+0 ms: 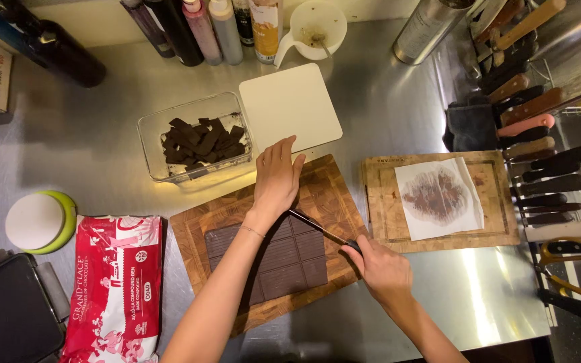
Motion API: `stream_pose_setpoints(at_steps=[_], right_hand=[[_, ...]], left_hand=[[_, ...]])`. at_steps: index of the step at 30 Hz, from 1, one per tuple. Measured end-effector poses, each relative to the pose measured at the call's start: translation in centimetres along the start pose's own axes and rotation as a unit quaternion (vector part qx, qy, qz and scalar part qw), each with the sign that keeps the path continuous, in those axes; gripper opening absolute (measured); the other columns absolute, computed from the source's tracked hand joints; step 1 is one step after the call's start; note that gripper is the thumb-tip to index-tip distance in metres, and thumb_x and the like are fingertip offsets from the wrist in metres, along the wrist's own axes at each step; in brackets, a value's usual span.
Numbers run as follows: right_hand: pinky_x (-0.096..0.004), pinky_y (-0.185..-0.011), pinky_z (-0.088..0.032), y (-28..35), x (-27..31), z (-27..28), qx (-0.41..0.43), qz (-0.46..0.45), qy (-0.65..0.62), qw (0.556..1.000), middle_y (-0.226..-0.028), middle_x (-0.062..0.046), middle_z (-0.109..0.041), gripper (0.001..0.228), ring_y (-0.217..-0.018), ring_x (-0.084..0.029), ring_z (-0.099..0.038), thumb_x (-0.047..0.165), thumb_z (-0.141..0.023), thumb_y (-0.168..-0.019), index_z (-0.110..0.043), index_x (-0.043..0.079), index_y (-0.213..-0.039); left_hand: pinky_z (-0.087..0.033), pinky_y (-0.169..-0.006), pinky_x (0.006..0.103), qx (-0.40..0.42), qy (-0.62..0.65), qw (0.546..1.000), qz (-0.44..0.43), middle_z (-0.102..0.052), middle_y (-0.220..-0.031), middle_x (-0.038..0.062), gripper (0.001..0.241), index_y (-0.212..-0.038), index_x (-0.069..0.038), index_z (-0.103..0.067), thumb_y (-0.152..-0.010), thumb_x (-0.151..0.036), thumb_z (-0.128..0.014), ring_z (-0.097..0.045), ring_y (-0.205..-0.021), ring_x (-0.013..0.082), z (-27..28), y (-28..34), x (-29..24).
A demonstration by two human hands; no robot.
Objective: Cutting a large block of chocolate into smaller pieces on a wooden cutting board.
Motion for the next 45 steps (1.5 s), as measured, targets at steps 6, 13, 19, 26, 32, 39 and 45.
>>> stream_pose_setpoints(at_steps=[6, 13, 19, 26, 32, 39, 45], right_hand=[[-0.039, -0.043, -0.046, -0.1, 0.5, 0.3, -0.053, 0.035, 0.028, 0.998, -0.059, -0.005, -0.059, 0.042, -0.049, -0.025, -0.060, 0.051, -0.069, -0.090, -0.057, 0.013, -0.076], [-0.037, -0.042, -0.044, -0.4, 0.7, -0.6, -0.074, 0.050, 0.065, 0.994, -0.056, -0.003, -0.057, 0.043, -0.046, -0.023, -0.059, 0.053, -0.071, -0.088, -0.056, 0.014, -0.074], [-0.038, -0.042, -0.046, -0.5, 0.0, -1.6, -0.047, 0.037, 0.035, 0.998, -0.058, -0.004, -0.059, 0.044, -0.045, -0.024, -0.059, 0.053, -0.069, -0.090, -0.057, 0.013, -0.076], [-0.043, -0.043, -0.048, -0.2, 0.1, -0.1, -0.001, -0.021, -0.024, 0.999, -0.064, -0.007, -0.065, 0.039, -0.052, -0.030, -0.064, 0.049, -0.066, -0.092, -0.058, 0.012, -0.080], [-0.043, -0.043, -0.048, 0.7, -0.2, -0.6, -0.002, -0.021, -0.007, 1.000, -0.064, -0.006, -0.065, 0.041, -0.052, -0.029, -0.064, 0.051, -0.065, -0.092, -0.057, 0.012, -0.079], [-0.041, -0.041, -0.047, 0.8, 0.1, -0.8, -0.019, -0.004, 0.026, 0.999, -0.060, -0.005, -0.062, 0.043, -0.049, -0.026, -0.063, 0.053, -0.065, -0.091, -0.057, 0.013, -0.078], [-0.039, -0.041, -0.045, 0.6, 0.2, -0.7, -0.039, 0.018, 0.017, 0.999, -0.058, -0.005, -0.060, 0.043, -0.047, -0.024, -0.061, 0.051, -0.068, -0.090, -0.057, 0.013, -0.077]], left_hand=[[-0.038, -0.110, 0.0475, 0.020, 0.012, 1.000, 0.008, -0.057, -0.135, 0.018, 0.044, -0.143, 0.001, -0.049, -0.109, -0.029, -0.048, -0.052, -0.126, 0.0333, -0.6, 0.0, 0.3], [-0.036, -0.111, 0.0477, 0.034, 0.017, 0.999, 0.017, -0.057, -0.135, 0.017, 0.045, -0.143, 0.000, -0.048, -0.110, -0.030, -0.046, -0.051, -0.126, 0.0332, -1.8, 0.0, 1.3], [-0.034, -0.112, 0.0483, 0.053, 0.029, 0.998, 0.027, -0.056, -0.136, 0.017, 0.044, -0.143, 0.001, -0.047, -0.111, -0.030, -0.044, -0.049, -0.128, 0.0341, -2.3, -0.4, 1.5], [-0.035, -0.113, 0.0486, 0.016, 0.014, 1.000, 0.003, -0.056, -0.137, 0.018, 0.047, -0.144, 0.001, -0.047, -0.110, -0.030, -0.048, -0.050, -0.128, 0.0336, -0.5, -0.8, 0.0], [-0.036, -0.112, 0.0485, -0.003, 0.003, 1.000, -0.003, -0.057, -0.137, 0.018, 0.048, -0.144, 0.001, -0.047, -0.108, -0.030, -0.051, -0.051, -0.126, 0.0345, 1.0, -0.4, -0.9], [-0.036, -0.112, 0.0487, -0.003, 0.010, 1.000, 0.001, -0.057, -0.135, 0.018, 0.048, -0.144, 0.001, -0.047, -0.108, -0.030, -0.051, -0.052, -0.126, 0.0344, 0.9, -0.1, -0.6], [-0.036, -0.112, 0.0481, 0.015, 0.013, 1.000, 0.011, -0.058, -0.133, 0.018, 0.045, -0.143, 0.000, -0.048, -0.110, -0.030, -0.047, -0.052, -0.125, 0.0344, 0.6, -0.1, -0.3]])
Point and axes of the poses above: each hand's wrist, its own y-axis away from the middle knuckle, its own z-axis out of the back of the hand, x = y × z, the point moved 7 cm from there along -y, towards the middle knuckle
